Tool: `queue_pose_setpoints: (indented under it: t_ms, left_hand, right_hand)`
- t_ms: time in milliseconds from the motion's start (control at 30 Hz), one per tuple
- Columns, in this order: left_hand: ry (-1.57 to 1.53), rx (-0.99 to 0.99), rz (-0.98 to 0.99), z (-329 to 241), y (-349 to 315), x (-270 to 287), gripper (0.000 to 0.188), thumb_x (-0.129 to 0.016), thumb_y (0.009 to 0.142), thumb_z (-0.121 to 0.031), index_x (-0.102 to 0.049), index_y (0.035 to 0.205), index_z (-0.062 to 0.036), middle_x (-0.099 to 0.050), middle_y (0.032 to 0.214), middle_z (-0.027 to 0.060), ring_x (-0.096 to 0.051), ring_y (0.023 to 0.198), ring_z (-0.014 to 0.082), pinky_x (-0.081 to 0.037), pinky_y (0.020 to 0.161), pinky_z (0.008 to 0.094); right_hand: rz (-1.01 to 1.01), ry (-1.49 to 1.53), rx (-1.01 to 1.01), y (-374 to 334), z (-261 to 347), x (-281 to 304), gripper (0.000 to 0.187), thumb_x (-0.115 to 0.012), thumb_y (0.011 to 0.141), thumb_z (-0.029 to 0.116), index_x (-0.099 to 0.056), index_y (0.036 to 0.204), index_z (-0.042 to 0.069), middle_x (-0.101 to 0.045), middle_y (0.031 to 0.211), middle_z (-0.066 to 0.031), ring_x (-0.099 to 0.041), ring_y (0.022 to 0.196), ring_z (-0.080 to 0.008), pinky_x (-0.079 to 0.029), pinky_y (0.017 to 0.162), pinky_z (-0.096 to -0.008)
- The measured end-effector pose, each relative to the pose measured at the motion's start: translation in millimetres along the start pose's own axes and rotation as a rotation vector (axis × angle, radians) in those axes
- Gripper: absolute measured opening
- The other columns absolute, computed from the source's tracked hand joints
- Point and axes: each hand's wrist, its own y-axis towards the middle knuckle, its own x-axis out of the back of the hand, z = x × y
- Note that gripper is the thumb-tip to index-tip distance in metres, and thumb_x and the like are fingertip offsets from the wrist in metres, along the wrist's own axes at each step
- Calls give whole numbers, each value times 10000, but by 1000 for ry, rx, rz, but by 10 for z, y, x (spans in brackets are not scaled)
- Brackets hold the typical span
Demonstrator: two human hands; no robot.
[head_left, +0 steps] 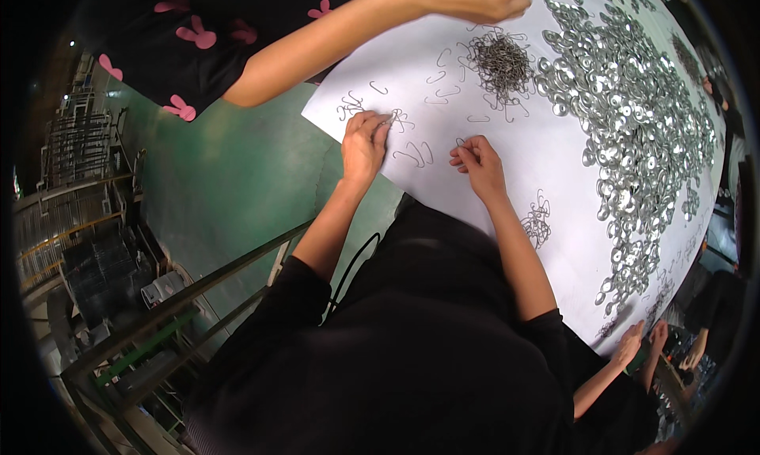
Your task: The person assembles small silver decorative items by hand on a large white sheet, picking up pieces and attaching them to a growing pattern. Other people work alongside on the same sheet.
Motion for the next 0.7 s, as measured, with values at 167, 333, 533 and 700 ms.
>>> queue_pose_setpoints:
  t_ms: [167,333,533,700]
  left_hand:
    - [42,350,-72,245,-23,253,410,-753,709,-68,-587,1074,18,-563,976,162,-575,860,288,-489,768,376]
    - [108,344,-68,347,185,154,542,-787,689,-100,-568,1161,50,-554,995,167,-574,857,287,-490,781,371]
    - [-9,456,-28,322,501,17,521,-764,700,-63,-580,1176,40,-564,985,136,-583,810,239,-497,767,355]
    - [66,308,-37,356,480,85,418,-776,696,-138,-629,1075,-42,-569,1056,141,-551,928,286,-474,822,364]
  right_hand:
    - [2,-36,21,4,-15,-4,39,-522,914,56,-502,927,26,-664,832,-84,-654,726,-150,-501,617,-261]
    - [11,-46,25,3,-9,-2,32,-519,916,55,-504,926,28,-664,836,-84,-652,728,-149,-497,616,-259]
    - [13,-17,24,-5,-18,0,36,-518,914,46,-505,936,21,-661,847,-88,-646,734,-148,-494,622,-258]
    - [6,15,32,-8,-10,-4,40,-520,915,48,-503,936,18,-660,845,-94,-644,731,-148,-493,621,-256]
